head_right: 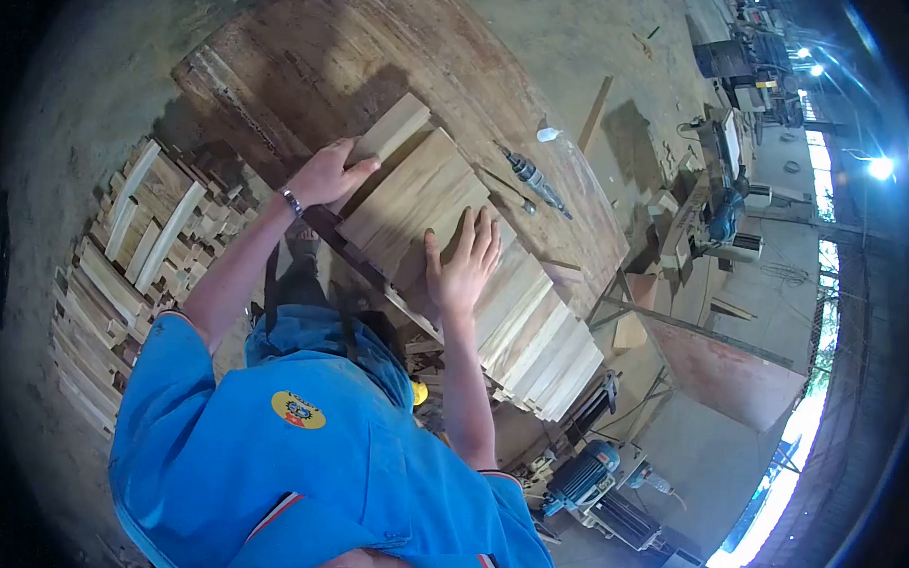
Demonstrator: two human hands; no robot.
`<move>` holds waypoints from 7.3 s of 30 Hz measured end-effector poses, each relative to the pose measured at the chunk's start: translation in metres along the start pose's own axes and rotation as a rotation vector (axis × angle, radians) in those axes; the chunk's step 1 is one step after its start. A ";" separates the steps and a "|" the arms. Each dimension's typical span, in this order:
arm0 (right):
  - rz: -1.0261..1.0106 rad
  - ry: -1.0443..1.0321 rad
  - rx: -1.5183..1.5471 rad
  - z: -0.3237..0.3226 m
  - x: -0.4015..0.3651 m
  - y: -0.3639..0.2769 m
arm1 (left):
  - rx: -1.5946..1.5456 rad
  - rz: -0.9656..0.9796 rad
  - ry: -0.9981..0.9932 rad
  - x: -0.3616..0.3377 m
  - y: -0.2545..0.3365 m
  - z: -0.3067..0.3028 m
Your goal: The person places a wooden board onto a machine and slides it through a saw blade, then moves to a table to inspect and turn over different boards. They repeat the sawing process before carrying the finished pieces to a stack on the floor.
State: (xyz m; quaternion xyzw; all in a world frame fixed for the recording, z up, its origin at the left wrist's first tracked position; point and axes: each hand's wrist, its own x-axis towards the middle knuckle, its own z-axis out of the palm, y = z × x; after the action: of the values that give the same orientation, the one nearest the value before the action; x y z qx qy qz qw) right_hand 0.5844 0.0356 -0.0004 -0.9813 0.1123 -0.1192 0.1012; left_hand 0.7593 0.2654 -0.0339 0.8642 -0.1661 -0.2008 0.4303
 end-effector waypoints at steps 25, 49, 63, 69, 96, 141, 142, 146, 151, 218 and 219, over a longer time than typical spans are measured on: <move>-1.058 -1.487 2.741 -0.212 -0.040 -0.236 | 0.028 -1.140 0.248 -0.419 -0.213 0.095; -0.625 -2.020 2.654 -0.030 -0.062 -0.682 | -0.438 -1.873 1.209 -0.389 -0.547 -0.075; 0.443 -1.066 1.256 0.071 -0.049 -0.556 | -0.707 -1.806 1.309 -0.389 -0.567 -0.068; 0.288 -1.068 0.879 0.079 -0.069 -0.516 | -0.726 -1.960 1.305 -0.397 -0.575 -0.068; -0.312 -1.276 0.495 0.075 -0.081 -0.454 | -1.144 -0.732 0.703 -0.399 -0.470 -0.152; 0.633 1.256 1.592 -0.154 -0.263 -0.149 | -0.944 0.010 -1.549 -0.227 0.142 0.057; 0.271 1.279 1.928 -0.149 -0.274 -0.143 | -0.917 -0.017 -1.605 -0.225 0.145 0.059; -0.684 1.051 2.386 -0.135 -0.315 -0.129 | -0.895 -0.166 -1.988 -0.230 0.158 0.080; -0.569 1.163 2.140 -0.144 -0.364 -0.133 | -0.891 -0.435 -2.444 -0.272 0.171 0.110; 0.863 1.837 1.061 -0.240 -0.460 -0.032 | 0.101 1.231 -1.544 -0.313 0.351 0.264; 0.929 1.781 1.005 -0.234 -0.459 -0.028 | 0.070 1.168 -1.597 -0.323 0.347 0.269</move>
State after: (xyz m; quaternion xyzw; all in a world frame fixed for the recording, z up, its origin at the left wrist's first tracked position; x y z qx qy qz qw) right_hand 0.0953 0.1344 0.1318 -0.2570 0.4388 -0.7605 0.4038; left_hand 0.3084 0.0329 0.1653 0.2697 -0.8135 -0.4759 0.1976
